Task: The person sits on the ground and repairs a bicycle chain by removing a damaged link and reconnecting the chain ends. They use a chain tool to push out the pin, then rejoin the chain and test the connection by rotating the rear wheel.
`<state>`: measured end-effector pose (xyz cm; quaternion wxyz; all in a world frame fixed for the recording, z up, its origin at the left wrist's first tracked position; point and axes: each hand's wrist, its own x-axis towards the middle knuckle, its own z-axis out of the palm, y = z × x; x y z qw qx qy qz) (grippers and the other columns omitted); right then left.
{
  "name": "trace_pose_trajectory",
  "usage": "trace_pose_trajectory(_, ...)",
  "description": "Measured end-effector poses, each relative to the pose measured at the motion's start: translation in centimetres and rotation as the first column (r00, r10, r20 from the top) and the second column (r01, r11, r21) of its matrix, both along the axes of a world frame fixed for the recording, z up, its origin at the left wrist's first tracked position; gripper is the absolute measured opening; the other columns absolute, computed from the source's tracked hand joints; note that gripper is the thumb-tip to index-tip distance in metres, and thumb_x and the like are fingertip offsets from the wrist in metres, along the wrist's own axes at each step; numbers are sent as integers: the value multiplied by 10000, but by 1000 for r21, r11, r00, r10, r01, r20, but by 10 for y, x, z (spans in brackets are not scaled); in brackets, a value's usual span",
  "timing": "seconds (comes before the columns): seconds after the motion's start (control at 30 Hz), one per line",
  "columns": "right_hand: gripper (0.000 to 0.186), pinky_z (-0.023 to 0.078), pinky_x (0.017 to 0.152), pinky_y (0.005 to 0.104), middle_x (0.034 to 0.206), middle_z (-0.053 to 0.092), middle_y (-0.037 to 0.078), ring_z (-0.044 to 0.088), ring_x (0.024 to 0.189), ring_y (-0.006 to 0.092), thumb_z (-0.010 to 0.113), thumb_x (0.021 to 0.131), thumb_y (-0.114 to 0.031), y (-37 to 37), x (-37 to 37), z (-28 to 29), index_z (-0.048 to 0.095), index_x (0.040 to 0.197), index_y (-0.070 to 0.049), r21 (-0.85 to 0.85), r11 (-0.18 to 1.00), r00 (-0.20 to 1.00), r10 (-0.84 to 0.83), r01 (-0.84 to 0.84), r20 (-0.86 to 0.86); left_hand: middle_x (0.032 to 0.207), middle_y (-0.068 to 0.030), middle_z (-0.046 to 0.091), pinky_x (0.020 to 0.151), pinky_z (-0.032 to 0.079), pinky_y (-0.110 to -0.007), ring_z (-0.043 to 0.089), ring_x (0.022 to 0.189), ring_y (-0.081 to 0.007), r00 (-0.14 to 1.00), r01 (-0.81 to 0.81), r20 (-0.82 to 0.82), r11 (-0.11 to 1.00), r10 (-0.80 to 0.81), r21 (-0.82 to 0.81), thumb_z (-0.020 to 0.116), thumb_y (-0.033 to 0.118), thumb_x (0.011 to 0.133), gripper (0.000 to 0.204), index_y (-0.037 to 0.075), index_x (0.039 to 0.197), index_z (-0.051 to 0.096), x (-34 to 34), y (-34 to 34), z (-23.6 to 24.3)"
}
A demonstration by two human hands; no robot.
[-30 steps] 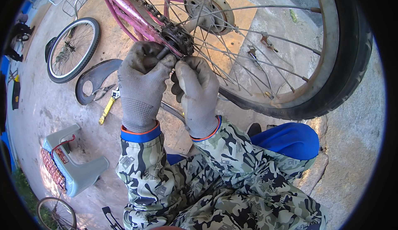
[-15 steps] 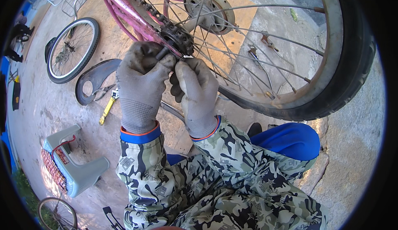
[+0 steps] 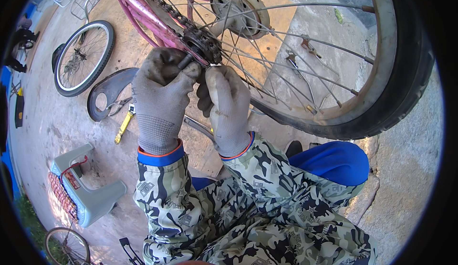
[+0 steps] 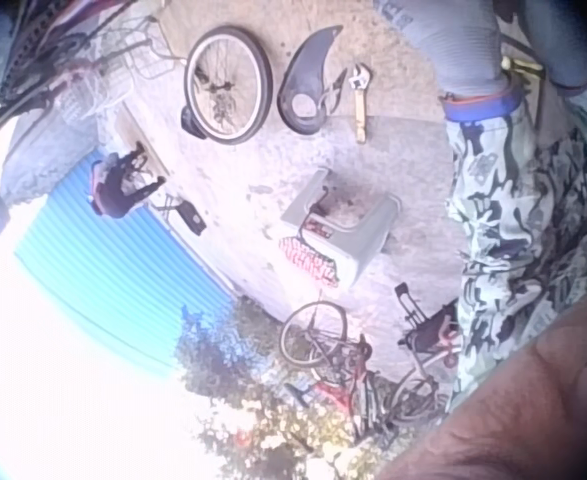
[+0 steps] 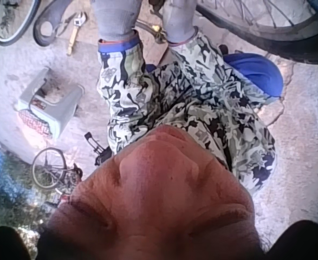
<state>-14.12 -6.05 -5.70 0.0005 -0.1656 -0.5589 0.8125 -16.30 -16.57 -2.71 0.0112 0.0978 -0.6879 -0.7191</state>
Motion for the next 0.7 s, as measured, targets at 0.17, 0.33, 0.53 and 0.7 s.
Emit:
trace_pose_trajectory(0.17,226,368,477,220,710,589,25,500,536,69,628,970,-237,-2,0,-4,610,944,-14,-39,999,998,-30,28,-54,954,-90,689,712,530,-256,661,830,-123,998,-5,-56,999,3,-35,649,-57,867,233,-29,1092,600,-1,0,-2)
trace_pose_trajectory(0.33,239,344,454,224,651,561,13,471,498,70,616,980,-258,2,-2,-1,612,894,-35,-36,999,1000,12,-12,-12,954,-94,690,739,534,-266,669,849,-130,999,-9,-43,998,6,-61,649,-59,861,238,-29,1092,602,0,0,-3)
trace_pose_trajectory(0.53,271,331,444,223,638,557,5,468,485,71,588,990,-296,3,-1,3,604,859,-59,3,999,998,52,-52,32,948,-93,688,719,535,-263,669,847,-123,998,-12,-55,999,9,-47,663,-46,861,236,-26,1089,605,0,0,-2)
trace_pose_trajectory(0.7,235,350,450,213,665,583,23,481,485,66,625,972,-243,-4,-1,2,623,902,-19,5,997,997,-71,71,-1,951,-93,688,723,534,-252,671,857,-120,1000,2,-23,997,-4,-76,660,-42,867,230,-26,1090,606,0,-2,1)
